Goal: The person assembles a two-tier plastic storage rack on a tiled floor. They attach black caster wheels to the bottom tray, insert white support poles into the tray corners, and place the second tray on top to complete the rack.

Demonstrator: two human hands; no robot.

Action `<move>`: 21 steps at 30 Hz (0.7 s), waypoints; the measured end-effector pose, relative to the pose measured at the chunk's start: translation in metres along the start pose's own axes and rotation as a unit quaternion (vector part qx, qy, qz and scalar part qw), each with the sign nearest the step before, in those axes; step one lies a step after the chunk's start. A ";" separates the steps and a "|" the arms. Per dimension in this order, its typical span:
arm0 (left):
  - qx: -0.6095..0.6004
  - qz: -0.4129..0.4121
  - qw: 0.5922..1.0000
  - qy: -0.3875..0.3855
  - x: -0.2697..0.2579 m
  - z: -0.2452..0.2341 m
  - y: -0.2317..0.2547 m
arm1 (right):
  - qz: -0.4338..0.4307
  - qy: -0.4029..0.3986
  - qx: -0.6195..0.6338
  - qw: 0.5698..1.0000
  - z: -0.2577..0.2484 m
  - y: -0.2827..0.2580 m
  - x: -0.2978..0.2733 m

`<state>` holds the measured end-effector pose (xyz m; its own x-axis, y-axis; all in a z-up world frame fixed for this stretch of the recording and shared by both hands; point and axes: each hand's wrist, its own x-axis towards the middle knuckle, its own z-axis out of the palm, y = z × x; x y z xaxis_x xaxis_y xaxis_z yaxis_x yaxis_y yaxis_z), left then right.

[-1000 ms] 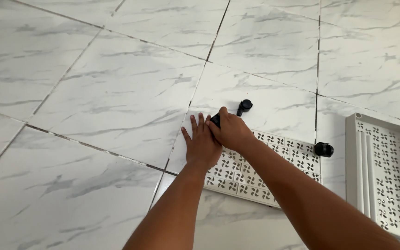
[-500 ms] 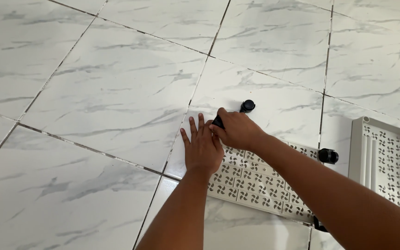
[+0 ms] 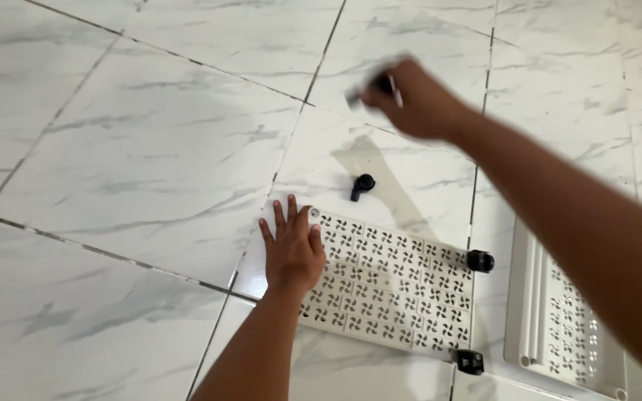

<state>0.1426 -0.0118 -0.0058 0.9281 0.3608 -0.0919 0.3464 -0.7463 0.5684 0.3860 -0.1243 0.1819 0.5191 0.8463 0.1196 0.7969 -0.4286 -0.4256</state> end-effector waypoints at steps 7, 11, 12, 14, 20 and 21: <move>-0.001 0.013 1.000 0.007 -0.004 0.004 -0.009 | 0.456 -0.040 0.189 0.869 0.122 0.055 -0.123; 0.009 0.011 1.000 0.004 -0.004 0.007 -0.010 | 0.501 0.024 0.264 0.824 0.148 0.055 -0.125; 0.020 0.015 1.000 0.004 -0.002 0.006 -0.011 | 0.485 0.032 0.200 0.851 0.146 0.052 -0.124; 0.054 0.017 0.998 0.006 -0.003 0.006 -0.014 | 0.444 0.037 0.068 0.892 0.139 0.037 -0.134; 0.107 0.063 0.992 0.031 0.009 -0.013 -0.001 | 0.484 0.062 -0.026 0.873 0.063 -0.003 -0.221; 0.136 0.101 0.983 0.071 0.005 -0.014 0.011 | 0.494 0.035 -0.046 0.867 0.055 -0.006 -0.234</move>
<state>0.1495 -0.0102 0.0113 0.9600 0.2495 0.1273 0.1980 -0.9259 0.3218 0.2428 -0.3028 0.1067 0.9776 0.0312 -0.2081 -0.0285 -0.9603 -0.2776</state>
